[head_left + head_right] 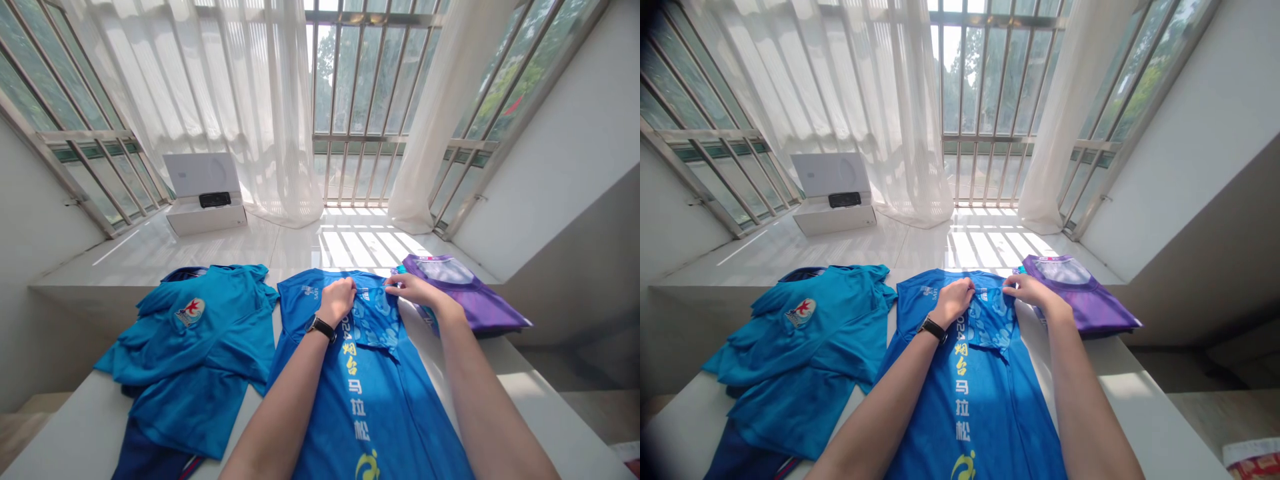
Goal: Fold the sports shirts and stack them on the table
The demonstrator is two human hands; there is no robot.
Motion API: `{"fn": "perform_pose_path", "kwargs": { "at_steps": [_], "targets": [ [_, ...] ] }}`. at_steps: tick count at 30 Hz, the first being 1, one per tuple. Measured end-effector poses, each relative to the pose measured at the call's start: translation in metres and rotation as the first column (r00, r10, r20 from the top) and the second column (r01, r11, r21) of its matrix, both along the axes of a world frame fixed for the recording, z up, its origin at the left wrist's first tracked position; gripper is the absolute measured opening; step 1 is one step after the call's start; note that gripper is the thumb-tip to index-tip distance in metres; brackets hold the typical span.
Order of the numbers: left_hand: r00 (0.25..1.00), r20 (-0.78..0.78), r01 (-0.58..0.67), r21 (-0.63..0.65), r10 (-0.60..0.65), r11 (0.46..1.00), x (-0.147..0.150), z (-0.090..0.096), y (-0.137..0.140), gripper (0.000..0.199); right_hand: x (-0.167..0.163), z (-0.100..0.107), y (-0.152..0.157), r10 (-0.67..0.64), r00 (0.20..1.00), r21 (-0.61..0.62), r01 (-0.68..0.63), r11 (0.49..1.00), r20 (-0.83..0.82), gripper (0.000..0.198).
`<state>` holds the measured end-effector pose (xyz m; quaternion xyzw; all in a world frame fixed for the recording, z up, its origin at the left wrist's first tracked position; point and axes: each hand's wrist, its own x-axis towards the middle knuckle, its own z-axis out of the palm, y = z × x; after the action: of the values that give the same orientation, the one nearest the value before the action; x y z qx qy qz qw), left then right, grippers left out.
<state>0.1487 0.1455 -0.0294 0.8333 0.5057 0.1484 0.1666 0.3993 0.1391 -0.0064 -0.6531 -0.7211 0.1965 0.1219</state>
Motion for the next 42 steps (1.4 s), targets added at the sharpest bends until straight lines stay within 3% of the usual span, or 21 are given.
{"fn": "perform_pose_path", "kwargs": {
  "at_steps": [7,19,22,25,28,30,33,36,39,42],
  "targets": [
    [1.000,-0.003,-0.030,-0.024,0.030,0.999,0.000,0.008,-0.001,0.023,-0.015,-0.003,0.007,-0.166,0.976,0.120,0.150,0.981,0.137,0.022],
    [0.997,0.011,-0.075,-0.005,0.075,0.997,-0.002,0.003,-0.001,0.027,-0.039,-0.019,0.002,-0.326,0.904,0.242,0.263,0.934,0.277,0.019],
    [0.996,0.038,-0.083,0.006,0.083,0.997,-0.002,0.002,-0.001,0.022,-0.042,-0.007,0.000,-0.353,0.893,0.274,0.278,0.921,0.280,0.023],
    [0.995,0.054,-0.080,0.028,0.079,0.996,-0.004,0.005,0.000,0.020,-0.050,0.018,-0.008,-0.350,0.908,0.402,0.239,0.884,0.230,0.028],
    [0.996,0.056,-0.078,0.055,0.075,0.995,-0.014,0.019,0.003,0.025,-0.063,0.044,-0.024,-0.313,0.938,0.554,0.185,0.812,0.146,0.028],
    [0.996,0.050,-0.081,0.083,0.077,0.993,-0.026,0.033,0.007,0.028,-0.072,0.051,-0.035,-0.278,0.952,0.573,0.156,0.804,0.130,0.030],
    [0.995,-0.007,-0.099,0.101,0.100,0.990,-0.051,0.054,0.014,0.030,-0.085,0.038,-0.047,-0.200,0.960,0.454,0.092,0.886,0.195,0.032],
    [0.992,-0.087,-0.084,0.082,0.091,0.993,-0.079,0.060,0.016,0.028,-0.092,0.008,-0.053,-0.125,0.961,0.316,0.042,0.948,0.248,0.031],
    [0.986,-0.161,-0.030,0.051,0.038,0.998,-0.101,0.046,0.006,0.027,-0.095,-0.021,-0.056,-0.082,0.963,0.279,0.007,0.960,0.257,0.037],
    [0.981,-0.190,0.059,0.051,-0.048,0.997,-0.113,0.020,-0.012,0.033,-0.096,-0.040,-0.056,-0.091,0.957,0.273,0.012,0.962,0.277,0.046]
  ]
}}
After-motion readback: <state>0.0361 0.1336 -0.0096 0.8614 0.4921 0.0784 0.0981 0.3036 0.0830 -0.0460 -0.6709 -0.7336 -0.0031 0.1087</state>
